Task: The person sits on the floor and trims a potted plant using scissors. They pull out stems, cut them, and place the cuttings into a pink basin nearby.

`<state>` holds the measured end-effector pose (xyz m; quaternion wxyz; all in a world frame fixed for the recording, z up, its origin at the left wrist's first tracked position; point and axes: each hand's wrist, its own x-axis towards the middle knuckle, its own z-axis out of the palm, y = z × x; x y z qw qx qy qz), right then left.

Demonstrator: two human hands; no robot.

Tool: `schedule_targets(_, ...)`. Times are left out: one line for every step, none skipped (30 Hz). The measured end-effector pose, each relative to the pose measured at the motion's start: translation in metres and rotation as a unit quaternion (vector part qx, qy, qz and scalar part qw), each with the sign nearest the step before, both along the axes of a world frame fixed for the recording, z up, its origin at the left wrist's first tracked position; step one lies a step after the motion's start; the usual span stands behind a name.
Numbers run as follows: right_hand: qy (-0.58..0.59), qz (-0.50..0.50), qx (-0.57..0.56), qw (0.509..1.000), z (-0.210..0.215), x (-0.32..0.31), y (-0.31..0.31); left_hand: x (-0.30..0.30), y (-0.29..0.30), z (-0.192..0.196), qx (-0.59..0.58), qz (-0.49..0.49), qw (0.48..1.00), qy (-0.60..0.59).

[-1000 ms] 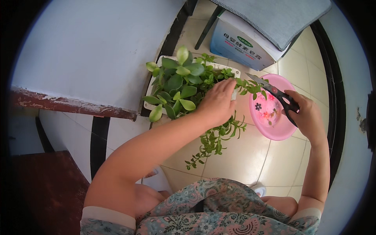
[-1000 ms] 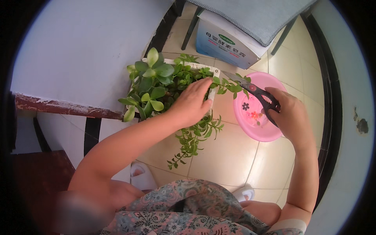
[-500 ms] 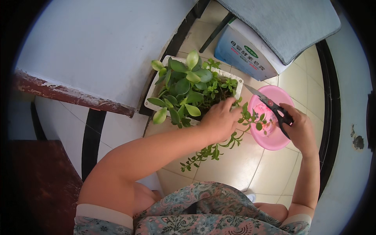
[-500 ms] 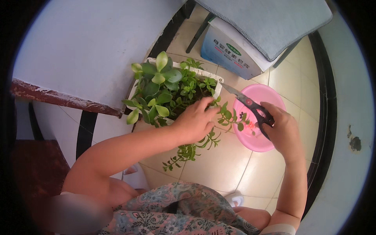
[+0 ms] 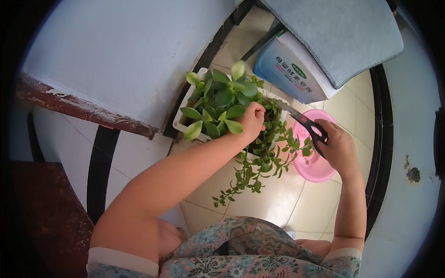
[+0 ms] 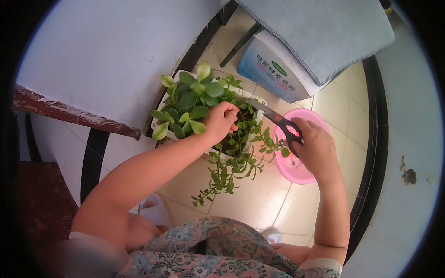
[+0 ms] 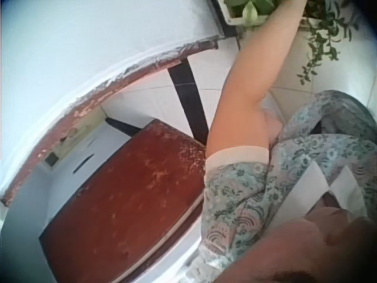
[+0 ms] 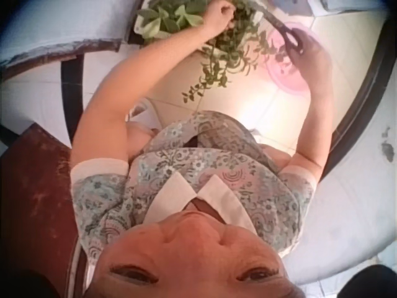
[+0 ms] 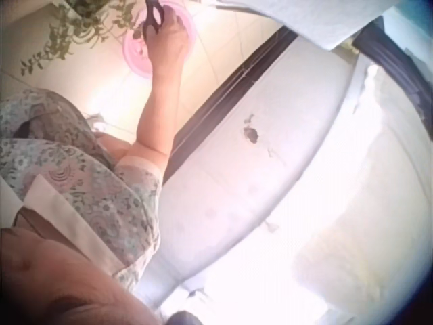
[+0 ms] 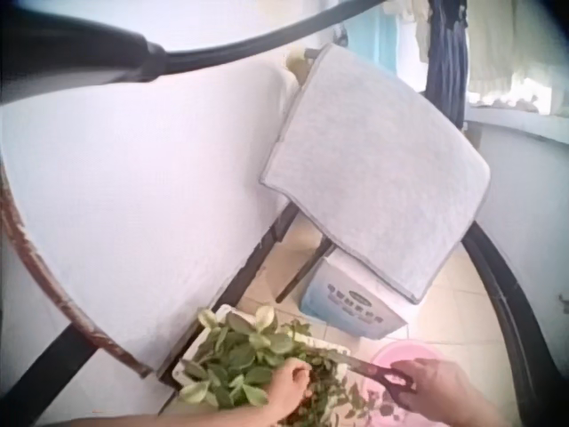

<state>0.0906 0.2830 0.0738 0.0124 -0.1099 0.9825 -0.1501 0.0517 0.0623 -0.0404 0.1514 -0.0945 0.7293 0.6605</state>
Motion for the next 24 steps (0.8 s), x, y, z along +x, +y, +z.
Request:
schedule_targets(-0.010,-0.005,0.007,1.000,0.001,0.001,0.000,-0.005,0.000,-0.006,0.008,0.014,1.000,-0.020)
schedule_targets(-0.021,-0.009,0.014,1.000,0.002,0.003,0.001,-0.007,0.001,-0.013,-0.057,-0.005,0.997,0.047)
schedule_targets(-0.032,-0.015,0.021,0.999,0.002,0.005,0.003,-0.007,0.002,-0.017,-0.122,-0.026,0.986,0.113)
schedule_targets(-0.033,-0.016,0.018,0.999,0.000,0.006,0.004,-0.007,0.003,-0.021,-0.186,-0.045,0.965,0.178)
schedule_targets(-0.034,-0.017,0.015,0.999,-0.002,0.007,0.006,-0.005,0.007,-0.024,-0.225,-0.069,0.958,0.163)
schedule_targets(-0.037,-0.021,0.012,0.999,-0.002,0.010,0.008,-0.003,0.011,-0.022,-0.254,-0.060,0.942,0.211)
schedule_targets(-0.038,-0.025,0.006,0.999,-0.002,0.011,0.010,-0.001,0.015,-0.020,-0.273,-0.054,0.936,0.214)
schedule_targets(-0.040,-0.029,0.000,0.999,-0.002,0.012,0.012,0.001,0.019,-0.018,-0.291,-0.049,0.930,0.217)
schedule_targets(-0.041,-0.032,-0.006,0.999,-0.001,0.013,0.013,0.001,0.021,-0.013,-0.312,-0.044,0.927,0.202)
schedule_targets(-0.039,-0.028,-0.006,0.999,-0.001,0.014,0.014,0.002,0.023,-0.008,-0.333,-0.039,0.923,0.187)
schedule_targets(-0.037,-0.024,-0.006,0.999,0.001,0.015,0.015,0.002,0.025,-0.006,-0.354,-0.034,0.919,0.172)
schedule_targets(-0.035,-0.022,-0.006,0.999,0.001,0.017,0.016,0.001,0.026,-0.008,-0.371,-0.048,0.913,0.164)
schedule_targets(-0.034,-0.016,-0.011,0.999,0.001,0.018,0.017,-0.003,0.025,-0.011,-0.388,-0.062,0.906,0.156)
schedule_targets(-0.032,-0.011,-0.016,0.999,0.001,0.018,0.018,-0.007,0.023,-0.013,-0.404,-0.077,0.899,0.147)
schedule_targets(-0.030,-0.010,-0.022,0.999,0.002,0.020,0.020,-0.011,0.023,-0.011,-0.423,-0.079,0.888,0.160)
schedule_targets(-0.027,-0.009,-0.021,0.999,0.002,0.022,0.023,-0.012,0.022,-0.007,-0.427,-0.085,0.887,0.151)
schedule_targets(-0.024,-0.009,-0.020,0.999,0.001,0.024,0.026,-0.012,0.022,-0.005,-0.430,-0.110,0.883,0.151)
schedule_targets(-0.020,-0.006,-0.019,1.000,0.002,0.024,0.028,-0.013,0.021,-0.003,-0.434,-0.132,0.879,0.149)
schedule_targets(-0.027,-0.008,-0.016,0.999,0.002,0.025,0.029,-0.013,0.021,-0.003,-0.444,-0.141,0.870,0.160)
schedule_targets(-0.035,-0.011,-0.013,0.999,0.004,0.026,0.030,-0.013,0.023,-0.003,-0.455,-0.151,0.861,0.171)
schedule_targets(-0.043,-0.014,-0.010,0.999,0.004,0.028,0.030,-0.013,0.023,-0.005,-0.465,-0.161,0.852,0.181)
schedule_targets(-0.039,-0.012,-0.008,0.999,0.004,0.029,0.031,-0.014,0.023,-0.007,-0.482,-0.164,0.837,0.199)
schedule_targets(-0.035,-0.010,-0.007,0.999,0.003,0.030,0.032,-0.015,0.023,-0.010,-0.500,-0.168,0.822,0.217)
schedule_targets(-0.031,-0.007,-0.007,0.999,0.002,0.030,0.033,-0.016,0.021,-0.011,-0.518,-0.170,0.805,0.234)
